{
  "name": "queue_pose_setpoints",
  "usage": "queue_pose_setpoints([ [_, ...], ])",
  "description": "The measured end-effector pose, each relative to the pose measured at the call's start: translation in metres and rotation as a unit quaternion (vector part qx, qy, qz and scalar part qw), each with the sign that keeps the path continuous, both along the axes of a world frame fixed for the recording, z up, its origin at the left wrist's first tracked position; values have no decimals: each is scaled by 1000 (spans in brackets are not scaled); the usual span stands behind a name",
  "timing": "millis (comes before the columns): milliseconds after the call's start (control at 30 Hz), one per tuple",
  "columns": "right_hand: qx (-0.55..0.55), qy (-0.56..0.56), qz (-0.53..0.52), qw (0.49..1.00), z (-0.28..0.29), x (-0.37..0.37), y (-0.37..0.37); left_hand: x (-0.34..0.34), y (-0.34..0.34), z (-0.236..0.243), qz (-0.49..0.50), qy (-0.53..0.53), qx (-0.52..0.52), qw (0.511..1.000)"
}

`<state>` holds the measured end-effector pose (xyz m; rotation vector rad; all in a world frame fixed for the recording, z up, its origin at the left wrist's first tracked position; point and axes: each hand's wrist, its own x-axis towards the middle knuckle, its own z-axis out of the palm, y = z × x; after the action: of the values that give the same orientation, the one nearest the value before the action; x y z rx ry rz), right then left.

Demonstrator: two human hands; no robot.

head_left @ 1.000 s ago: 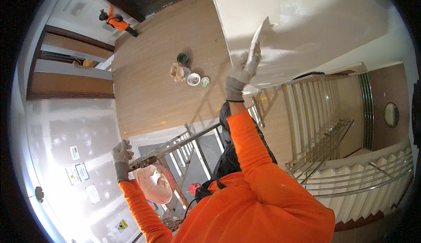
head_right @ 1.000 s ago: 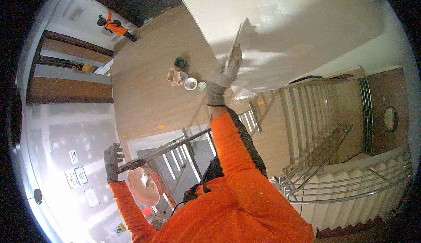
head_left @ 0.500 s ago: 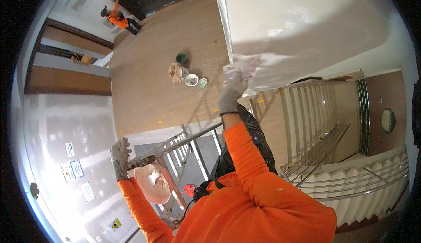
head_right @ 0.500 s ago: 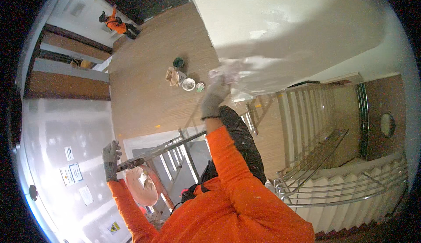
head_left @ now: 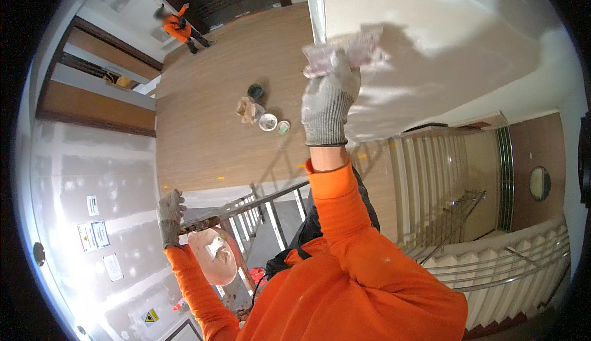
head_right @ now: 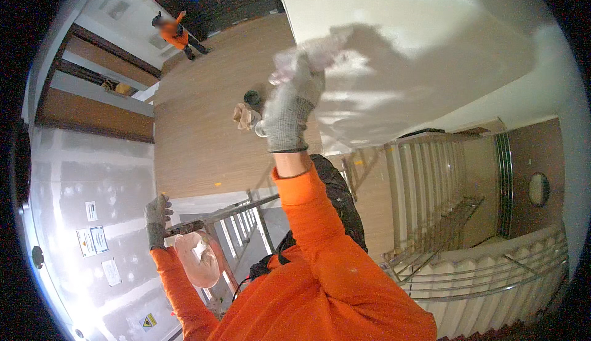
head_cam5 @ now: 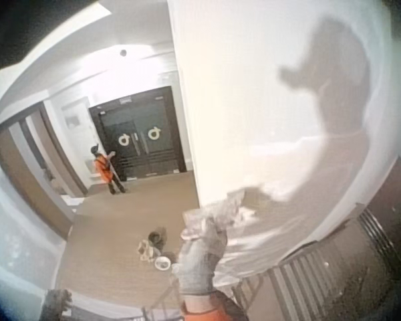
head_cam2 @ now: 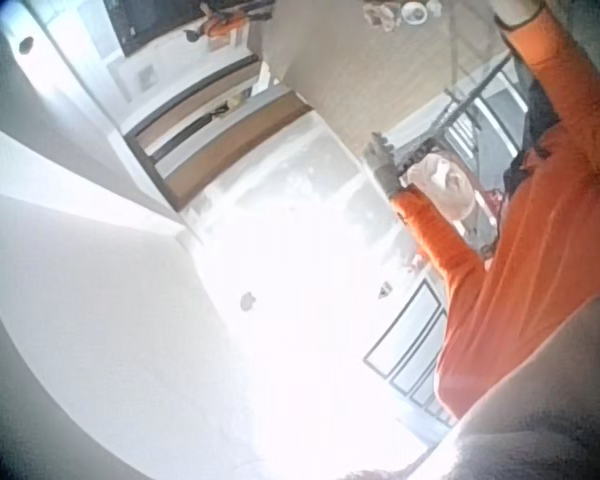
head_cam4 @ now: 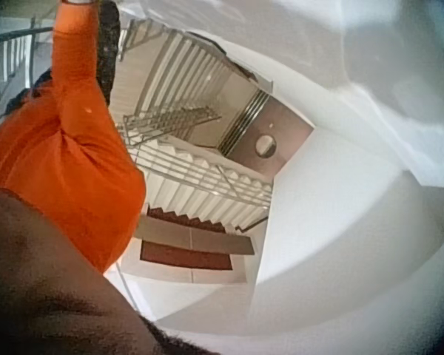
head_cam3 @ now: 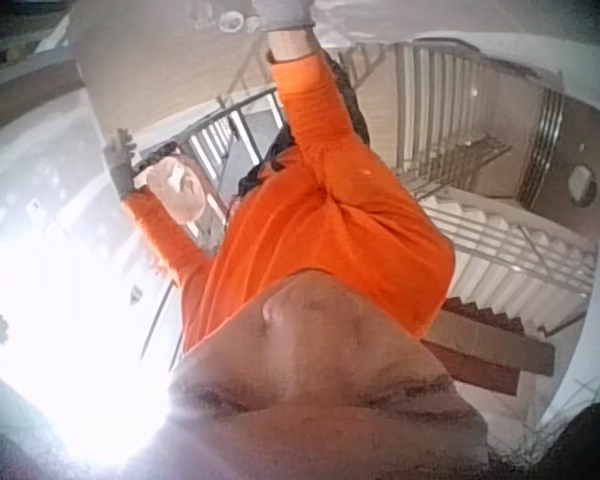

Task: The person applies plaster to a wall using a trowel and a hawk. They repeatedly scoop plaster from the hawk and smooth it onto the wall surface, working on a section near a staircase.

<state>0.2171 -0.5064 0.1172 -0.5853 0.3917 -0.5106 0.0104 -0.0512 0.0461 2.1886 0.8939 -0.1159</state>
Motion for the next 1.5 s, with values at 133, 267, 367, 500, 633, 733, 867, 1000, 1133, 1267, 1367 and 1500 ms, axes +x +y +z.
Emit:
queue_pose_setpoints([
  [133,-67,-4,70,995,60,-30,-4,1,-4,3,-7,1,0,1000],
  [267,-192,44,-5,980,5,-39,-11,3,-7,6,6,8,-17,1000],
  [367,23,27,-28,999,-94,-29,-21,1,-7,6,-10,9,23,1000],
  [500,47,222,-56,972,-244,6,-39,-1,-2,2,10,6,-15,1000],
  [633,23,267,-43,962,-322,40,-39,1,4,-3,9,16,-4,1000],
  [733,-245,229,-30,942,-288,51,-18,4,5,-3,7,30,8,1000],
  [867,32,110,-35,993,-157,27,14,4,1,0,-9,29,17,999],
  [1000,25,56,111,992,-67,-25,26,3,-2,1,-21,33,25,999],
  [1133,27,79,10,996,-108,-23,20,3,1,-1,-23,38,36,998],
  [1267,-10,142,-34,989,-251,-16,-17,3,6,-3,-22,37,54,998],
  [1367,59,266,6,962,-357,-14,-48,3,8,-4,-22,37,46,998],
  [1500,120,98,79,985,-422,17,-57,4,6,-5,3,28,12,1000],
])
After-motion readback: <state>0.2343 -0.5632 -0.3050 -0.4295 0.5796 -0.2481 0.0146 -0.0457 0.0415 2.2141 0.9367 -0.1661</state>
